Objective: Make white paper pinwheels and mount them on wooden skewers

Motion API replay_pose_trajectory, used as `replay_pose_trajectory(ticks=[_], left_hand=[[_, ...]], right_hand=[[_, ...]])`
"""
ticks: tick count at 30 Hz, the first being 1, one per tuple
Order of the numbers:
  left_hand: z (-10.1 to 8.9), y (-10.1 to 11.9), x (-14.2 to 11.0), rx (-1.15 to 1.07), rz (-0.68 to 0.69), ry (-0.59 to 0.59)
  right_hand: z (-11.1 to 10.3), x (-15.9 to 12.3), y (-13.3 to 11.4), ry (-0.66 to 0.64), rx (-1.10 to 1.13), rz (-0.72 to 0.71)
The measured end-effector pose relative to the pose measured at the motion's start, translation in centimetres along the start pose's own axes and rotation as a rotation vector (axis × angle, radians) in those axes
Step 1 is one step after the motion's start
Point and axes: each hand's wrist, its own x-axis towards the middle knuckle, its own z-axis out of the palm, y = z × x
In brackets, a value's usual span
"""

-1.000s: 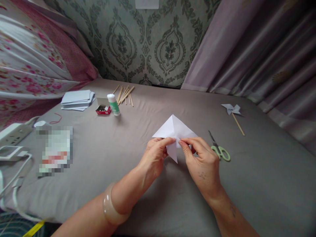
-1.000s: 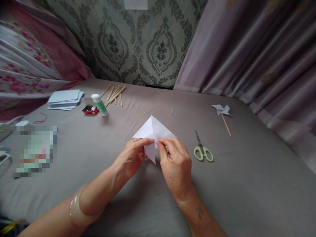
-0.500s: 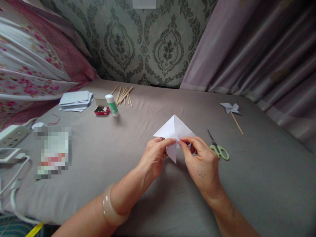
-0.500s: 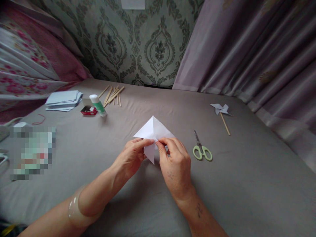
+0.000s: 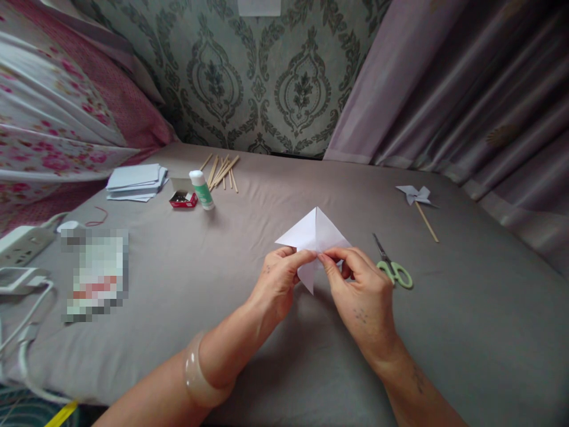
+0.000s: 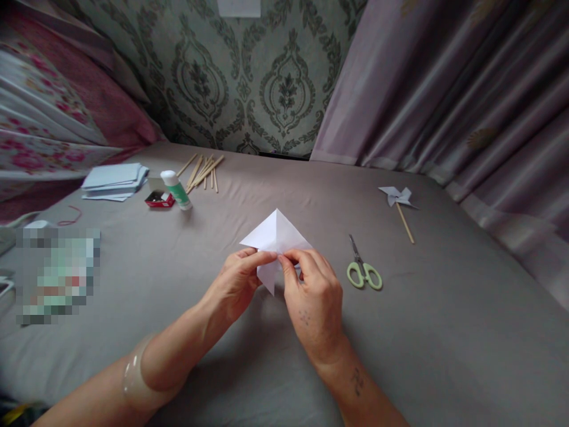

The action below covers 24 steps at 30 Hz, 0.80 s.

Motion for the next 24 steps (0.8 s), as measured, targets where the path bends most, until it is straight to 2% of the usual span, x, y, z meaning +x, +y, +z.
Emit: replay_pose_trajectory(ticks=[24], left_hand=[[0.13,-0.11,0.18,-0.036,-0.002,-0.003]], right_hand=[[-0.01,-0.22,-0.2,-0.023,-0.004,-0.025]])
